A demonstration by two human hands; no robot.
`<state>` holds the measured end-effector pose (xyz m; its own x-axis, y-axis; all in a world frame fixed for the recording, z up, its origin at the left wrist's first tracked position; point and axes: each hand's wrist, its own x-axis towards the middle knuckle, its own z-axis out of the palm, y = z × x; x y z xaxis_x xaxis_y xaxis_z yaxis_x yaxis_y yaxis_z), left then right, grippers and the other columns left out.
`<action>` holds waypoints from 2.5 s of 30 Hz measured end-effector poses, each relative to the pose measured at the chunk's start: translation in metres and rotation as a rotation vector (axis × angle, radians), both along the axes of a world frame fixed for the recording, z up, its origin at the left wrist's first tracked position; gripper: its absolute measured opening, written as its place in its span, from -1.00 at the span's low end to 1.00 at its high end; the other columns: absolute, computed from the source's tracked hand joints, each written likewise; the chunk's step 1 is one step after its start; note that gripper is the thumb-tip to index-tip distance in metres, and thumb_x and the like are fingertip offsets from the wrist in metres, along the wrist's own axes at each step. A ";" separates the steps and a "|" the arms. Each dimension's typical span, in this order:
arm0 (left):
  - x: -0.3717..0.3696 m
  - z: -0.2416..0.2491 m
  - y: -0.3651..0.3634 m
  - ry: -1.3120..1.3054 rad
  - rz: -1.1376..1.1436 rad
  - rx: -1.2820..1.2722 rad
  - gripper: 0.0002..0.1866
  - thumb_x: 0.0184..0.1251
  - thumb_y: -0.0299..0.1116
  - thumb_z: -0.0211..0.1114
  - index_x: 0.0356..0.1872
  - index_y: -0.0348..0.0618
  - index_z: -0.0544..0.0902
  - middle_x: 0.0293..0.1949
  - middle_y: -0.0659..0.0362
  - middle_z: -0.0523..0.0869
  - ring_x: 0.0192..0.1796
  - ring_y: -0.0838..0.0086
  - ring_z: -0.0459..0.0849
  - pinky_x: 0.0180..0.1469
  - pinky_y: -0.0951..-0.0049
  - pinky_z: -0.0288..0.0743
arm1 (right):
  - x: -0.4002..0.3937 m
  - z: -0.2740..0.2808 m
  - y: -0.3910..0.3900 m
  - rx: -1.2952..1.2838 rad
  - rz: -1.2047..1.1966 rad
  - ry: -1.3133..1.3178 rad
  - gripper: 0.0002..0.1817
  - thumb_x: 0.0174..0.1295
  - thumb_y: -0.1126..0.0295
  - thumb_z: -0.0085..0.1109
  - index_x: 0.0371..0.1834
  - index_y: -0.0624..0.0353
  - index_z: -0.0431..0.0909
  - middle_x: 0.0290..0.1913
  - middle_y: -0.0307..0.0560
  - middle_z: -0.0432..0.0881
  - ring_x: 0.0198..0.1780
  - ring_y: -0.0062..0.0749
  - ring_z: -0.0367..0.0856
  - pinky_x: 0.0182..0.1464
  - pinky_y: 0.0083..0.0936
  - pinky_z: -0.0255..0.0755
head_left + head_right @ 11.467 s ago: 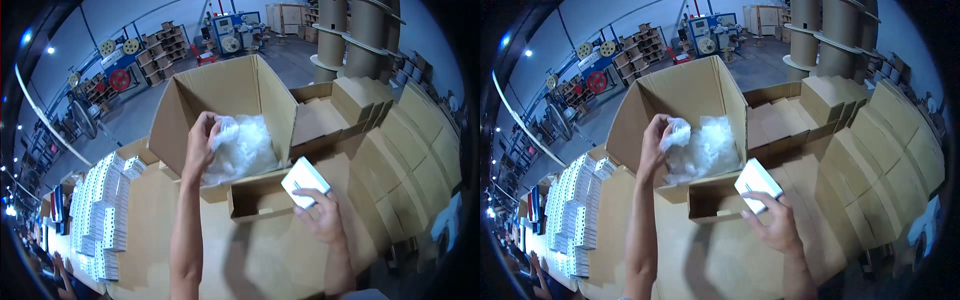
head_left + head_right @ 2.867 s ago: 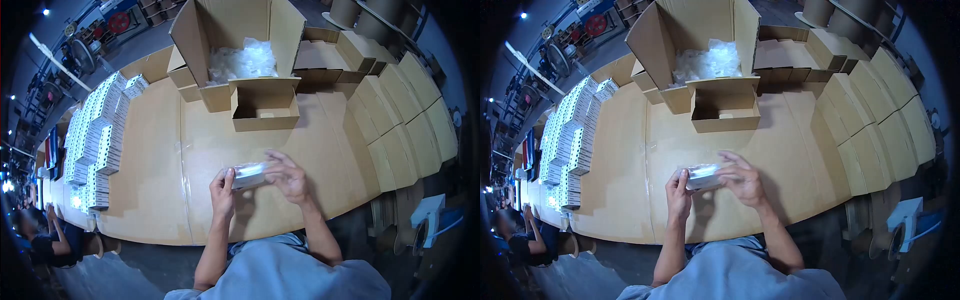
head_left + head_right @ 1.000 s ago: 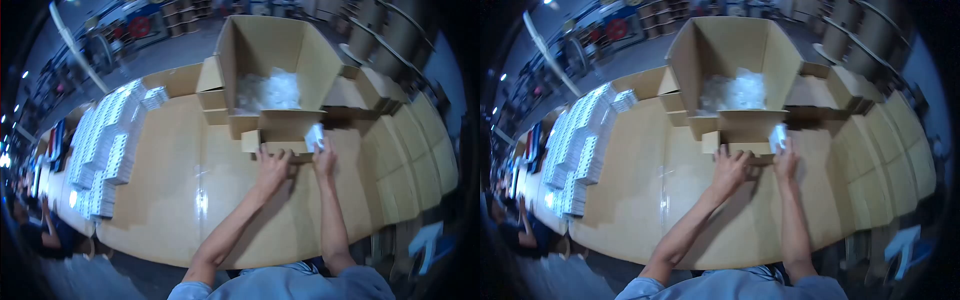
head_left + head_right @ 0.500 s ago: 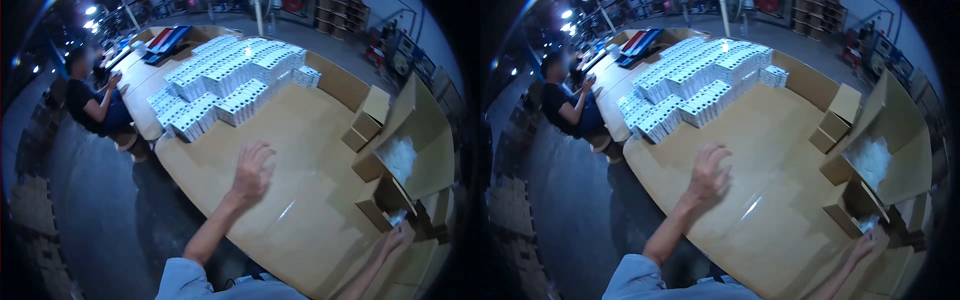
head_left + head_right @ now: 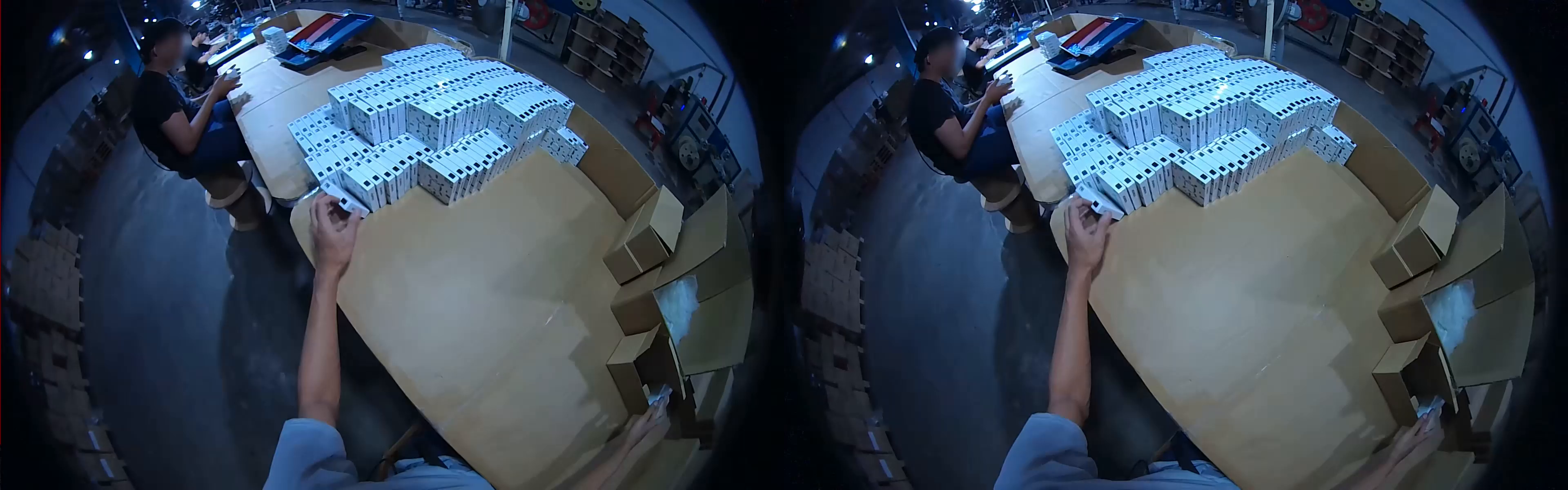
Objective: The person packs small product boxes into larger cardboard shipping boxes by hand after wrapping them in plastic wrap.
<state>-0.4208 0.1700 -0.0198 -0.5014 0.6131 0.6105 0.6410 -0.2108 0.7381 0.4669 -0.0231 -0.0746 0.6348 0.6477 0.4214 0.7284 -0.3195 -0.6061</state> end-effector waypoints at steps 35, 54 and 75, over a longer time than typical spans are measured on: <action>0.646 0.174 0.069 0.687 -1.560 -0.242 -0.80 0.30 -0.37 0.44 -0.17 -0.31 0.77 -0.29 -0.07 0.81 -0.27 0.13 0.79 -0.13 0.23 0.64 | -0.165 0.147 -0.093 0.355 0.636 1.082 -0.79 0.34 0.75 -0.01 -0.08 0.41 0.61 -0.23 0.15 0.71 -0.19 -0.16 0.82 -0.11 -0.37 0.70; 0.716 0.150 0.136 0.916 -1.219 -0.362 -0.71 0.43 -0.26 0.24 -0.07 -0.26 0.76 -0.22 -0.28 0.73 -0.07 -0.20 0.71 0.05 -0.02 0.57 | -0.091 0.225 -0.026 0.221 0.467 0.209 -0.72 0.14 0.56 0.35 -0.07 0.09 0.80 0.05 0.15 0.65 0.08 -0.05 0.65 0.15 -0.28 0.54; 0.654 0.204 0.110 0.017 -1.145 -0.129 -0.72 0.61 -0.28 0.08 -0.21 -0.34 0.55 -0.45 -0.04 0.65 -0.38 0.29 0.63 -0.23 0.22 0.51 | -0.082 0.254 0.180 0.120 0.289 0.248 -0.56 0.14 0.10 0.43 -0.35 0.38 0.71 -0.30 0.32 0.69 -0.18 0.09 0.67 -0.03 -0.16 0.51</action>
<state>0.2337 0.2800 0.1840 0.3968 0.7621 0.5116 0.1327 -0.5991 0.7896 0.3851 0.1566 0.1795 0.5258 0.7700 0.3614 0.6045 -0.0393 -0.7956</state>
